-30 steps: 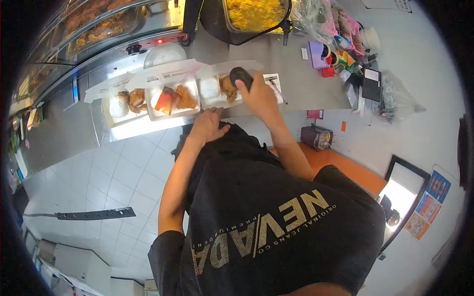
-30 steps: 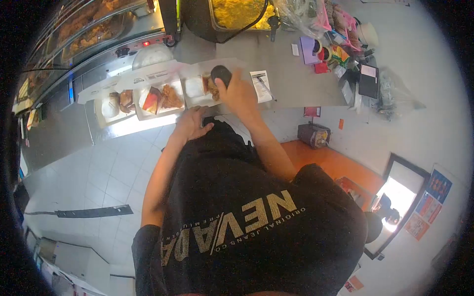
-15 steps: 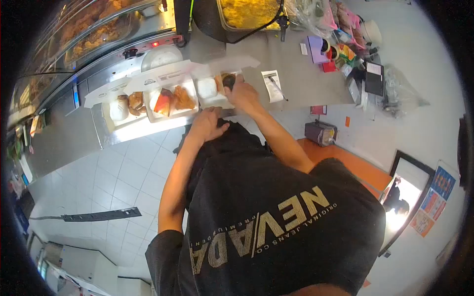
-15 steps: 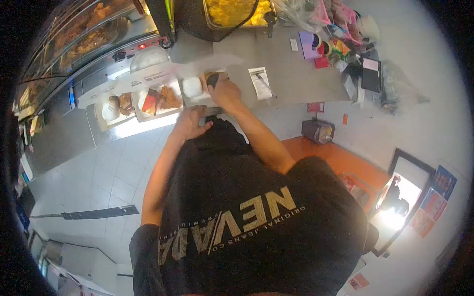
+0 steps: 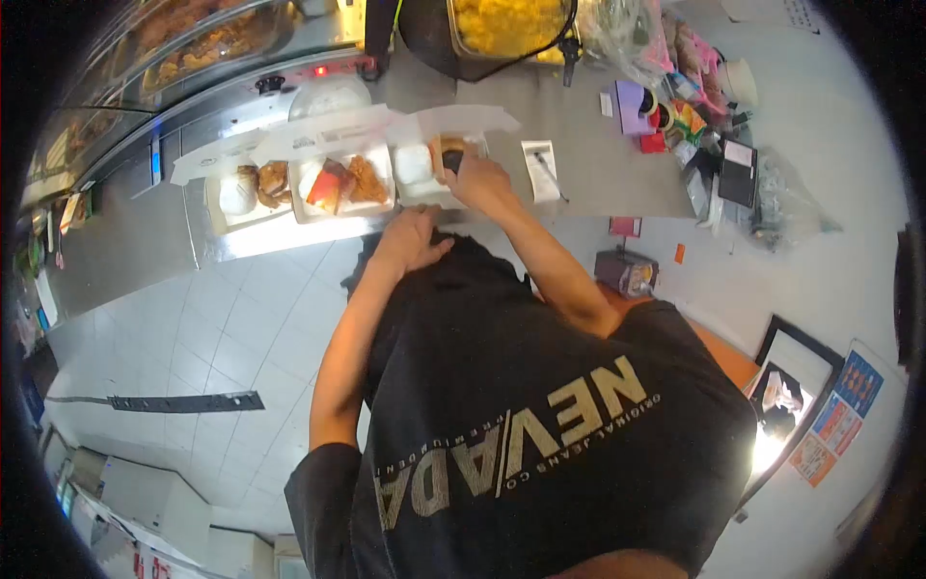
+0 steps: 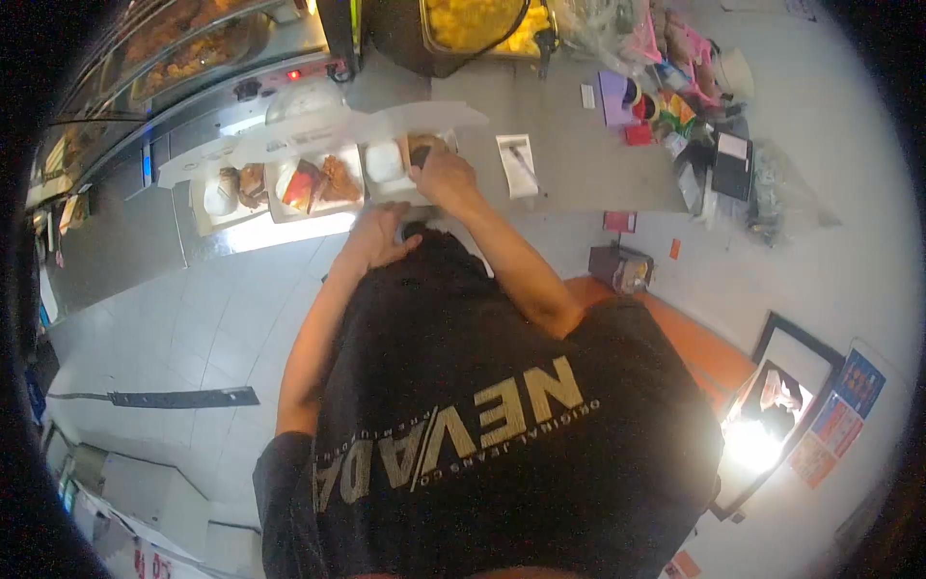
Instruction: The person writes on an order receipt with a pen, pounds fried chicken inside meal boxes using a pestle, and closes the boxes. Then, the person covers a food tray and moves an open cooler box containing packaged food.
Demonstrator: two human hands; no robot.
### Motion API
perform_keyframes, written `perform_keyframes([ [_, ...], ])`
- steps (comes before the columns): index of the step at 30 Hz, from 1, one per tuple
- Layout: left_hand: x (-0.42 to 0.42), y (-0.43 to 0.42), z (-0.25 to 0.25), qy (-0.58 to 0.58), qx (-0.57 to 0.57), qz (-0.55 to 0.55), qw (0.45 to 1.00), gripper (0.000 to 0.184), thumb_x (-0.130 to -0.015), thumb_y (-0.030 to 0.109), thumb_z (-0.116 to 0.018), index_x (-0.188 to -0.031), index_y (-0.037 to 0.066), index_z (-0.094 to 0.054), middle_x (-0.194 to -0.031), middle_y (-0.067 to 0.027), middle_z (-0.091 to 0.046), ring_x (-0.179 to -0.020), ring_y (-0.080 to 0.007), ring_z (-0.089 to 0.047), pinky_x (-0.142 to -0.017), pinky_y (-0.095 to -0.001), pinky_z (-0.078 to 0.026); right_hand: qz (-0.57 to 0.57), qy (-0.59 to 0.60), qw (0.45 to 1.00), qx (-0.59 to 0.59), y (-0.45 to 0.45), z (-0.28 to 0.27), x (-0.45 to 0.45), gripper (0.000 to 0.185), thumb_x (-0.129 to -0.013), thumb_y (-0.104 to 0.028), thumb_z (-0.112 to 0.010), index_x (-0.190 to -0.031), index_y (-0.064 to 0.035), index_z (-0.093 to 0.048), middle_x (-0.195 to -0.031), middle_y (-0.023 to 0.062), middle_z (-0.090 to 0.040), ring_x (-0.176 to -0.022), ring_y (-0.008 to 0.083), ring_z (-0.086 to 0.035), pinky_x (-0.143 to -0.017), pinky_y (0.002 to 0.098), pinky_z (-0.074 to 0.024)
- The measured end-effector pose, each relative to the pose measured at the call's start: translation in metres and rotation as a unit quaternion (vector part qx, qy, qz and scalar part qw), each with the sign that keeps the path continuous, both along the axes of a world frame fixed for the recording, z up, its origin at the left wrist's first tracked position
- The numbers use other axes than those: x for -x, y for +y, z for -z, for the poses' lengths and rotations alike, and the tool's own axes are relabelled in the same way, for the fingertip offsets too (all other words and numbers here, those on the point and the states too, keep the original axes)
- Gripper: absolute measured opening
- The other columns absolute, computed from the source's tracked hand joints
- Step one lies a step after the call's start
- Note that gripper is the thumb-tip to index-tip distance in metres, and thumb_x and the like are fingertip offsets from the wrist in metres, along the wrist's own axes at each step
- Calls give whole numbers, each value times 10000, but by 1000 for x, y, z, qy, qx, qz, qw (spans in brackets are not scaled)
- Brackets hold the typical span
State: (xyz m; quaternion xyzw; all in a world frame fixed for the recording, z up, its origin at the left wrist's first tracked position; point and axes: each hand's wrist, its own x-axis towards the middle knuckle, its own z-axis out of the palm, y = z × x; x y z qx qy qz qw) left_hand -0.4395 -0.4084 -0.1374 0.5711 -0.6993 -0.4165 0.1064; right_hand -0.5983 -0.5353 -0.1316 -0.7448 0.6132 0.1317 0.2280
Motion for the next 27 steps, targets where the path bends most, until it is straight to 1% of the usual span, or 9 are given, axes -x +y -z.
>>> perform_keyframes([
  [2, -1, 0, -6, 7, -6, 5, 1000, 672, -851, 412, -764, -1345, -9, -588, -1255, -243, -656, -1174, -435, -606, -1042, -504, -481, -14, 1, 1000, -16, -15, -5, 9, 878, -941, -587, -568, -1370, 169, -440, -996, 304, -717, -967, 465, -705, -880, 520, -550],
  [5, -5, -1, -8, 26, 3, -26, 999, 695, -846, 398, -771, -1368, -15, -572, -1287, -248, -640, -1203, -436, -593, -1064, -501, -470, 49, -16, 999, 6, -15, -64, 8, 700, -937, -497, -626, -1245, 122, -521, -1038, 306, -709, -996, 460, -702, -885, 521, -557],
  [8, 0, 1, -6, 20, 4, -41, 999, 721, -841, 396, -778, -1387, -21, -556, -1312, -254, -626, -1228, -441, -579, -1082, -493, -463, 74, -34, 997, 17, -14, -84, 6, 711, -936, -514, -619, -1246, 118, -525, -1017, 308, -712, -983, 473, -701, -884, 527, -556],
  [11, 1, 2, -11, 19, 15, -44, 999, 736, -839, 394, -780, -1394, -30, -546, -1318, -263, -621, -1242, -445, -570, -1081, -491, -468, 23, -11, 1000, 0, -11, -30, 1, 738, -934, -528, -613, -1271, 120, -507, -1024, 317, -707, -987, 476, -699, -876, 531, -558],
  [17, -13, 17, -30, 65, -15, -95, 993, 733, -853, 392, -781, -1397, -36, -541, -1312, -264, -632, -1240, -407, -595, -1059, -464, -486, 12, -50, 997, 54, -28, -17, 44, 782, -923, -575, -636, -1285, 104, -503, -1016, 314, -709, -916, 436, -719, -809, 504, -575],
  [19, -38, 39, -25, 151, -28, -156, 976, 744, -849, 415, -786, -1401, -19, -542, -1295, -258, -645, -1210, -395, -624, -1038, -446, -501, 98, -108, 988, -51, -31, -72, 60, 770, -939, -616, -620, -1227, 91, -520, -896, 237, -717, -684, 325, -719, -600, 424, -572],
  [21, -75, 64, -27, 174, -51, -207, 961, 717, -864, 419, -780, -1373, -38, -564, -1282, -255, -660, -1196, -378, -642, -1034, -439, -501, 142, -208, 959, -132, -21, -113, 68, 692, -964, -617, -603, -1158, 44, -531, -741, 120, -653, -476, 192, -612, -398, 317, -449],
  [23, -118, 93, -22, 194, -71, -256, 944, 697, -883, 422, -767, -1358, -50, -575, -1271, -247, -671, -1185, -362, -656, -1027, -435, -504, 177, -235, 938, -182, 1, -147, 63, 572, -999, -585, -580, -1105, -25, -535, -671, 33, -571, -417, 112, -530, -338, 255, -358],
  [27, -205, 175, 19, 203, -108, -333, 914, 661, -921, 415, -730, -1357, -56, -574, -1249, -233, -683, -1156, -339, -672, -999, -425, -519, 166, -274, 908, -271, 57, -163, 6, 446, -1035, -580, -517, -1161, -154, -551, -673, 5, -592, -416, 85, -536, -326, 228, -350],
])
